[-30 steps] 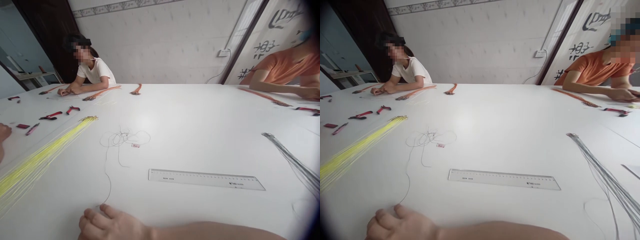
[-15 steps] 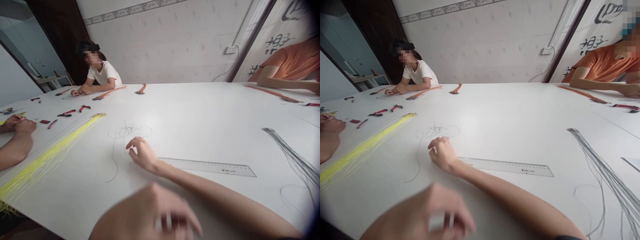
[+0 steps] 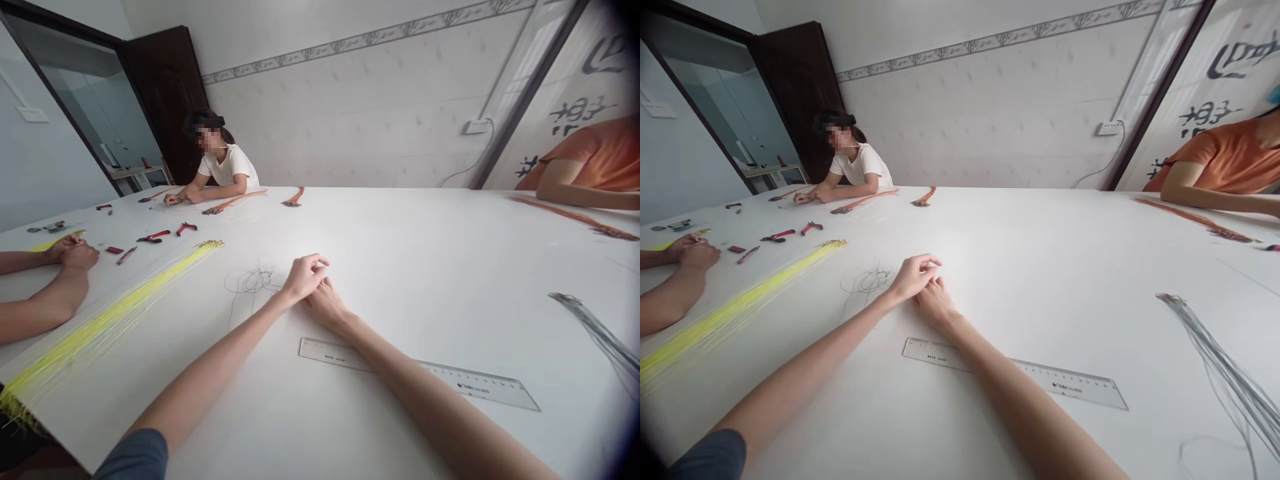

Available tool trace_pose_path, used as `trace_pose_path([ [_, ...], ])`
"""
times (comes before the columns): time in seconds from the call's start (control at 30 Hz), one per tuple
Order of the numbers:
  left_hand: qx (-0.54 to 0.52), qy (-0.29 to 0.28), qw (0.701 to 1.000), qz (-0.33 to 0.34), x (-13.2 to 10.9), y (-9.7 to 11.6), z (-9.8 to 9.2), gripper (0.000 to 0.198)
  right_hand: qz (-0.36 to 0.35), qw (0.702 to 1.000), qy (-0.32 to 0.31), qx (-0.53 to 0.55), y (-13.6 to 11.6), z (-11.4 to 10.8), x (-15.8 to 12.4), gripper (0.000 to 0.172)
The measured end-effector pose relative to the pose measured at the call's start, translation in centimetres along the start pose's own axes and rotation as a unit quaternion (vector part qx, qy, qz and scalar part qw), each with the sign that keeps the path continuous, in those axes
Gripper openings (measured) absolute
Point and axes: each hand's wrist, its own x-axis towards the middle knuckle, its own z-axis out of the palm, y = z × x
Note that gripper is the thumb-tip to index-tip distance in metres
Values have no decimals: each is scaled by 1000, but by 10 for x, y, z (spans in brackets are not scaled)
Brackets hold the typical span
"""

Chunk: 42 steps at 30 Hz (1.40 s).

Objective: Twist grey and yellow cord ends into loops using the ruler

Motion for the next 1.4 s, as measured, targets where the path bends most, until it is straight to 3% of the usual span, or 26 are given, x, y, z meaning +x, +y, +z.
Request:
trace_pose_path([
  [0.07, 21, 4, 1000, 12, 0, -19, -23, 15, 0, 1000, 2, -20, -1, 0, -1, 16],
  [0.2, 81, 56, 995, -3, 1, -63, -75, 21, 6, 999, 13, -39, 0, -2, -3, 21],
  [0.27, 111, 58, 992, -20, -1, -86, -92, 21, 6, 999, 17, -42, 1, -2, -3, 21],
  [0.37, 141, 36, 988, -44, -5, -115, -100, 21, 4, 999, 20, -44, 1, -2, -3, 22],
  [0.47, 154, 10, 987, -52, -8, -131, -96, 21, 7, 999, 21, -42, 2, -1, -3, 22],
  [0.97, 172, -29, 983, -57, -6, -132, -89, 21, 35, 999, 0, -15, 0, -5, -3, 20],
  [1.4, 117, 72, 990, -42, -2, -117, -87, 23, 37, 999, 15, 2, 2, -6, -4, 20],
])
